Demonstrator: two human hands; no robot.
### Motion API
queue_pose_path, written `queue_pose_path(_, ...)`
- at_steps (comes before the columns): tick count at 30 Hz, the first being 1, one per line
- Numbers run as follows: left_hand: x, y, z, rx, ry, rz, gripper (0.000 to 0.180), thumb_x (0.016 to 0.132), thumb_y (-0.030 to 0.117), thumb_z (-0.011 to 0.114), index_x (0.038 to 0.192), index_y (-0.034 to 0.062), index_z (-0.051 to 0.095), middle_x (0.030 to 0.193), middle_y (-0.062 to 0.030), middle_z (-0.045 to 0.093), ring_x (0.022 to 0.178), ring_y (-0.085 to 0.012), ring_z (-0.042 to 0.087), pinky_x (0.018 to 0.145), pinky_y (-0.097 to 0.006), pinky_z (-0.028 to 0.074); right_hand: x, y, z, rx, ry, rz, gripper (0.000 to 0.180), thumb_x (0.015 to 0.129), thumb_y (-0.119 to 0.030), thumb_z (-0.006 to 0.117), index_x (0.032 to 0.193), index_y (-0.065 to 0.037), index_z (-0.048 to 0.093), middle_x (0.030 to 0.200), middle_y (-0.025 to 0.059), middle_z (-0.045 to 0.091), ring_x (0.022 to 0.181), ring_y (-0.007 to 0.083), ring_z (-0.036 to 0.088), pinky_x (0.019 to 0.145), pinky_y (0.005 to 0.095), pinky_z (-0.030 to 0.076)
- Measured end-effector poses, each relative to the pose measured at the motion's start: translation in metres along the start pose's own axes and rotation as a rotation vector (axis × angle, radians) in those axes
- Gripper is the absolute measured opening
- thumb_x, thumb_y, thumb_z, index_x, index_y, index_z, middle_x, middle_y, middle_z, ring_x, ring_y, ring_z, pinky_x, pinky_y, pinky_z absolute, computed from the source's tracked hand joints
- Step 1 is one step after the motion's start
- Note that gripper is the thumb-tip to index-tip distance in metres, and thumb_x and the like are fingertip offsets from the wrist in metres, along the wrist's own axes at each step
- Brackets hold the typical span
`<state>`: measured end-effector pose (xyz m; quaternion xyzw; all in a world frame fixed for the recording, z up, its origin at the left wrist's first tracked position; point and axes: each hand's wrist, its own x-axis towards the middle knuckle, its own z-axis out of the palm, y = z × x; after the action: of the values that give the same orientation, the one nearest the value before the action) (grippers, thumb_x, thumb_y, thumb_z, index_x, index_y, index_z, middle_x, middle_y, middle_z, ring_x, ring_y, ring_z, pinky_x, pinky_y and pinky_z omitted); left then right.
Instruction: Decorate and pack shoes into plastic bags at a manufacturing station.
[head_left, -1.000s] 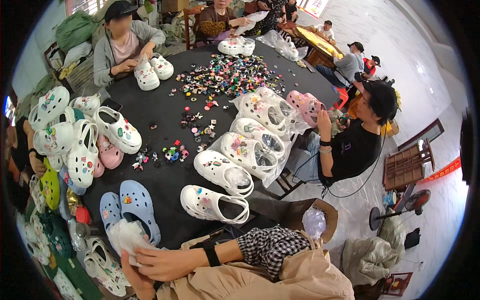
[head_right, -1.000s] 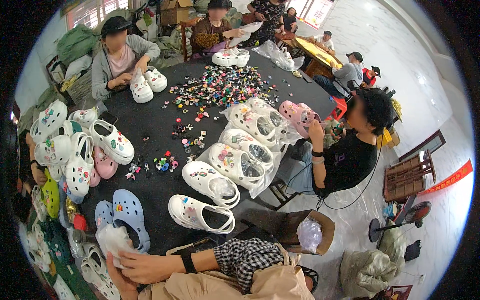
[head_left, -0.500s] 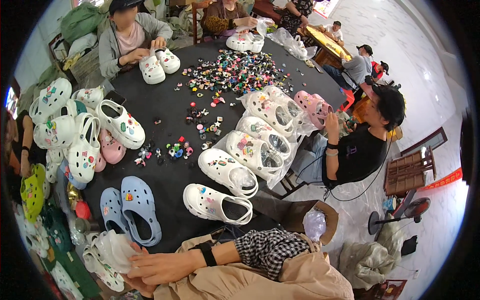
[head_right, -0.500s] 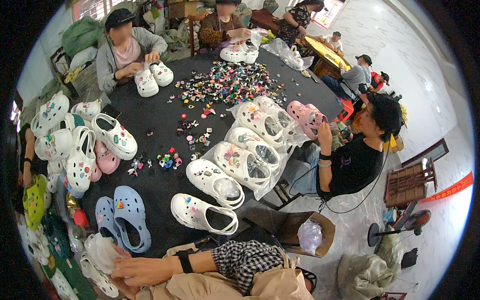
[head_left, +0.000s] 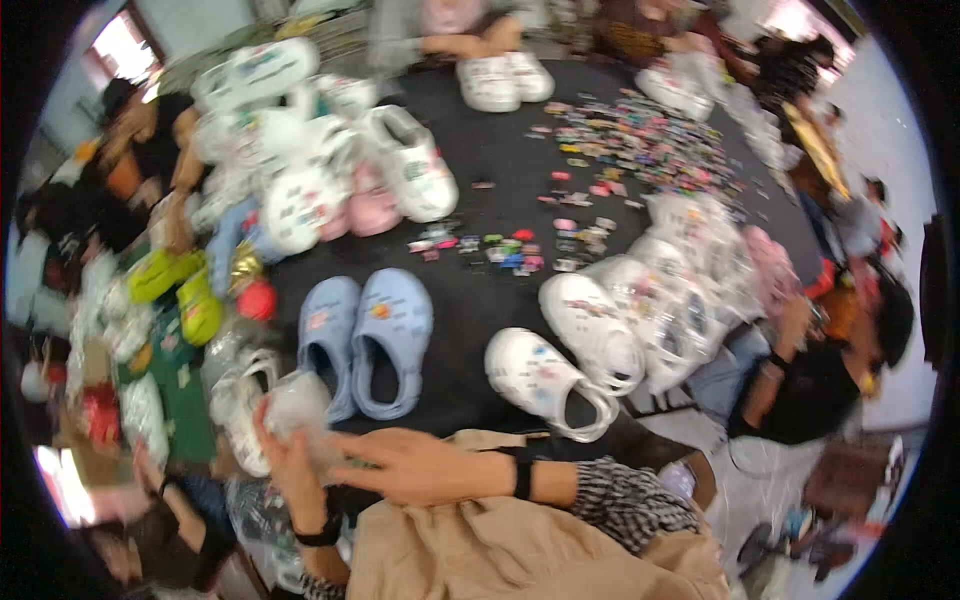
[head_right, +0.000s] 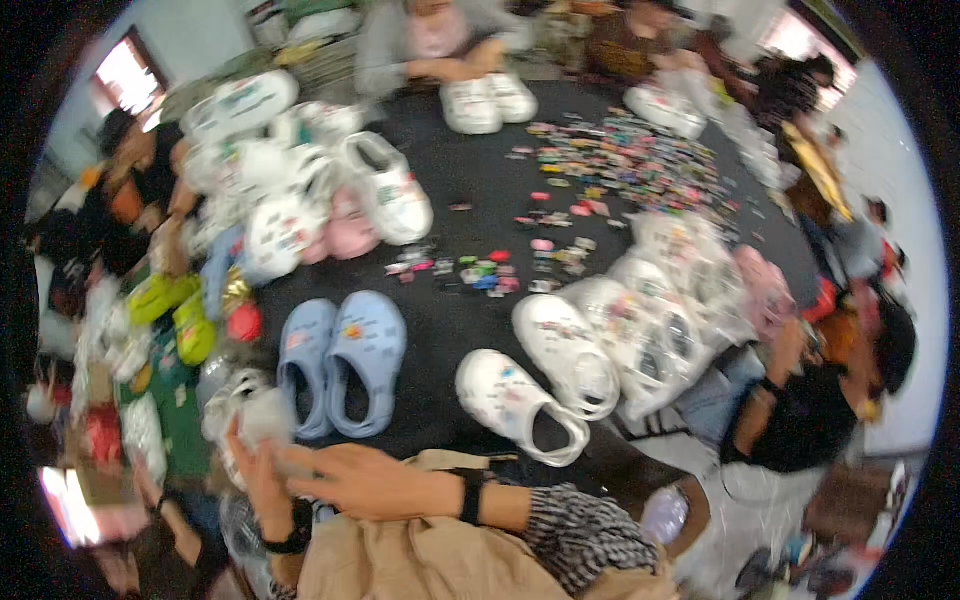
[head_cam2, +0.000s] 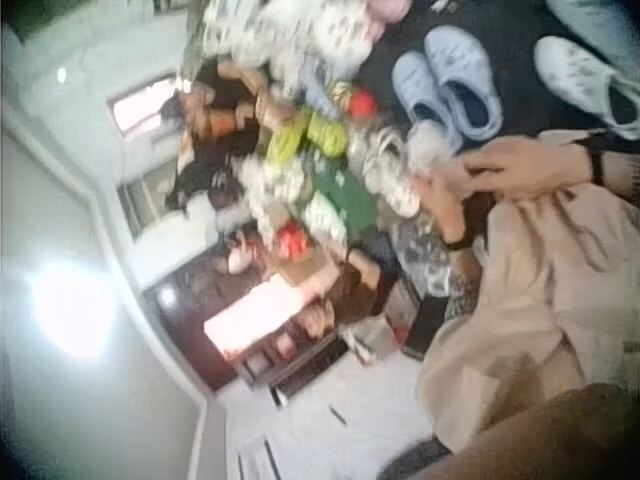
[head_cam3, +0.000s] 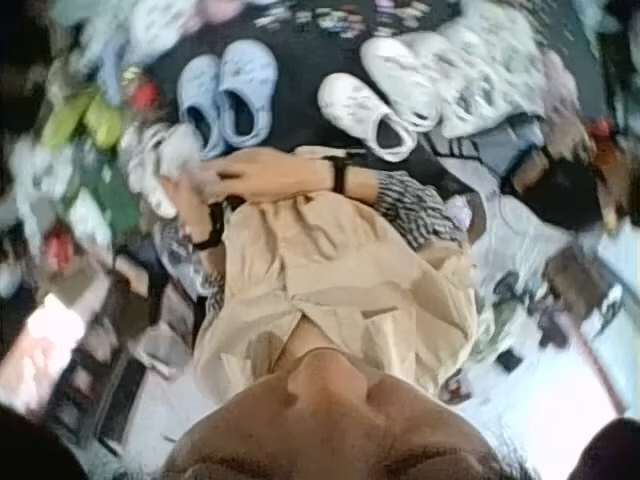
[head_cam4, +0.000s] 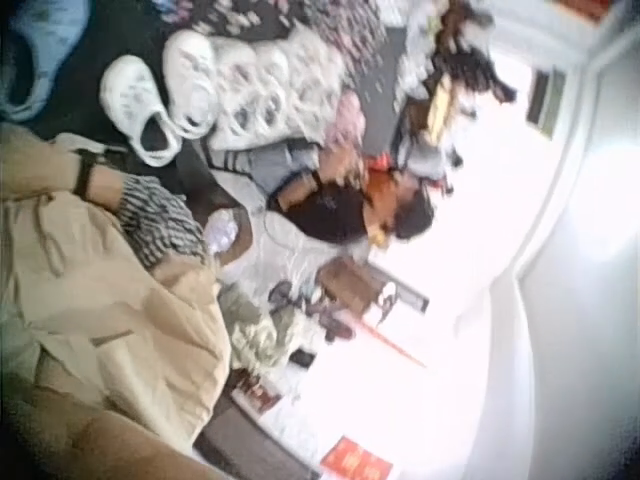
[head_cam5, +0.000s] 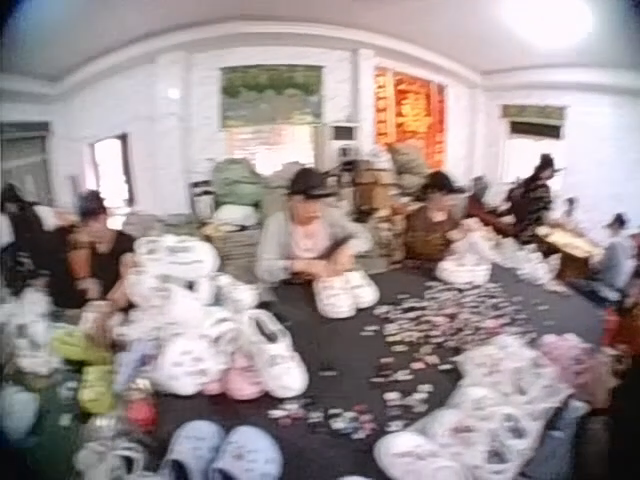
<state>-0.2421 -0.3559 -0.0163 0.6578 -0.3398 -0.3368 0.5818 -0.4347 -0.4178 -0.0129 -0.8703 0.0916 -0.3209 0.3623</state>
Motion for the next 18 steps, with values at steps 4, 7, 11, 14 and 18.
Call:
queue_pose_path(4, -0.022, -0.005, 0.001, 0.318, 0.034, 0.036, 0.037, 0.075, -0.003, 0.058, 0.109, 0.0017, 0.044, 0.101, -0.0119, 0.051, 0.084, -0.0158, 0.056, 0.072, -0.029, 0.045, 0.019, -0.011, -0.011, 0.159, -0.152, 0.426, 0.051, 0.084, -0.006, 0.057, 0.132, -0.012, 0.045, 0.141, 0.0194, 0.035, 0.105, 0.0341, 0.058, 0.085, 0.0390, 0.051)
queue_pose_path(7, -0.036, -0.014, -0.003, 0.626, -0.204, 0.246, 0.036, 0.079, 0.003, 0.061, 0.111, -0.0006, 0.044, 0.086, -0.0115, 0.058, 0.074, -0.0215, 0.058, 0.070, -0.029, 0.046, 0.019, 0.008, 0.008, 0.267, -0.001, 0.437, 0.049, 0.086, -0.007, 0.057, 0.133, -0.009, 0.045, 0.135, 0.0186, 0.040, 0.105, 0.0356, 0.057, 0.083, 0.0386, 0.051)
queue_pose_path(11, -0.040, -0.014, -0.004, 0.535, -0.240, 0.087, 0.035, 0.079, 0.003, 0.061, 0.111, 0.0008, 0.046, 0.086, -0.0140, 0.062, 0.075, -0.0255, 0.063, 0.067, -0.032, 0.048, 0.014, 0.032, 0.014, 0.360, -0.060, 0.351, 0.045, 0.084, -0.008, 0.060, 0.127, -0.005, 0.049, 0.121, 0.0169, 0.051, 0.100, 0.0357, 0.059, 0.078, 0.0396, 0.051)
queue_pose_path(14, -0.028, -0.012, -0.003, 0.489, -0.296, 0.082, 0.033, 0.079, 0.004, 0.062, 0.109, 0.0027, 0.047, 0.087, -0.0158, 0.064, 0.079, -0.0311, 0.065, 0.069, -0.033, 0.049, 0.019, 0.048, 0.008, 0.210, -0.183, 0.411, 0.037, 0.081, -0.008, 0.061, 0.117, -0.005, 0.054, 0.110, 0.0160, 0.057, 0.092, 0.0345, 0.061, 0.076, 0.0393, 0.051)
queue_pose_path(18, 0.000, 0.000, -0.006, 0.559, -0.391, 0.386, 0.049, 0.081, 0.012, 0.063, 0.127, 0.0092, 0.048, 0.110, -0.0194, 0.058, 0.097, -0.0388, 0.059, 0.079, -0.041, 0.050, 0.032, 0.076, 0.012, 0.223, -0.011, 0.476, 0.026, 0.080, -0.003, 0.059, 0.105, -0.002, 0.058, 0.092, 0.0146, 0.063, 0.082, 0.0312, 0.063, 0.070, 0.0370, 0.050)
